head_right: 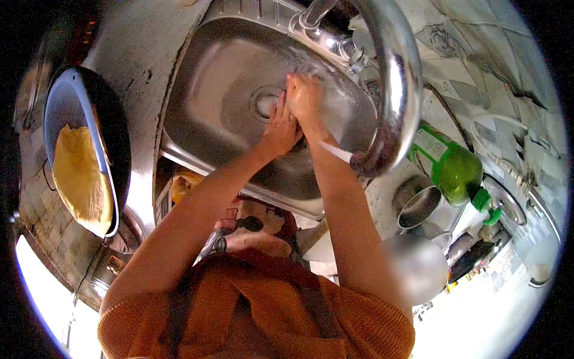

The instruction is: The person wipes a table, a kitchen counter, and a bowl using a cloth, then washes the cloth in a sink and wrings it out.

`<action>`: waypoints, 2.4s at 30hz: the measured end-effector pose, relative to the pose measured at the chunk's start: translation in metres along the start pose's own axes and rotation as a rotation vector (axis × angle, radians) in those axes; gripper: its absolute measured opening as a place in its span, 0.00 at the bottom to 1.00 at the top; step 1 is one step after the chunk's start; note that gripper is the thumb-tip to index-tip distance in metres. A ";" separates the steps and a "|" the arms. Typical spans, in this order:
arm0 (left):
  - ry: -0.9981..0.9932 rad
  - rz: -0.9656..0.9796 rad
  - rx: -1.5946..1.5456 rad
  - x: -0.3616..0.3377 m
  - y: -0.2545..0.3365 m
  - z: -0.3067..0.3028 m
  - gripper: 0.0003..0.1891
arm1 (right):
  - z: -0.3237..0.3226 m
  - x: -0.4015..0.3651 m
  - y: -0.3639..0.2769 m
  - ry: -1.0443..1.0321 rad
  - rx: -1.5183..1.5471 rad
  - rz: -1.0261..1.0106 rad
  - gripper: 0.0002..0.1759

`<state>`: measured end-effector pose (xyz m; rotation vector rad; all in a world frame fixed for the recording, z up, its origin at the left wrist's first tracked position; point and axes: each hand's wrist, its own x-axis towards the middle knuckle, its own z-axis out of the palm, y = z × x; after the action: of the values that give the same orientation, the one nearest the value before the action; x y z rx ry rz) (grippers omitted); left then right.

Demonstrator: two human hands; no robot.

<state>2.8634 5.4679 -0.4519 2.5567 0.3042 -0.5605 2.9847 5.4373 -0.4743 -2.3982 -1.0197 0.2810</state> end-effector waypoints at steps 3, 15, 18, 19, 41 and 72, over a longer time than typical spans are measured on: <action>-0.076 0.010 0.064 -0.008 -0.001 -0.006 0.41 | -0.030 -0.029 0.012 0.431 0.127 0.038 0.13; -0.055 -0.102 0.086 -0.010 0.011 0.005 0.42 | 0.006 -0.058 0.006 0.103 0.326 0.319 0.13; -0.112 -0.124 0.067 -0.015 0.008 0.008 0.43 | -0.003 -0.031 -0.009 0.242 -0.113 0.031 0.12; -0.009 -0.086 0.064 -0.019 0.007 0.010 0.44 | -0.004 -0.035 -0.018 0.336 -0.087 0.072 0.11; -0.495 -0.056 0.279 -0.009 0.011 -0.009 0.40 | 0.006 -0.038 -0.014 0.222 -0.087 0.122 0.20; 0.010 -0.078 0.199 -0.015 -0.002 0.037 0.46 | -0.009 -0.130 -0.058 -0.039 0.110 0.333 0.12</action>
<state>2.8376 5.4484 -0.4755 2.7495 0.3696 -0.6362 2.8624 5.3746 -0.4375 -2.4612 -0.5985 0.4892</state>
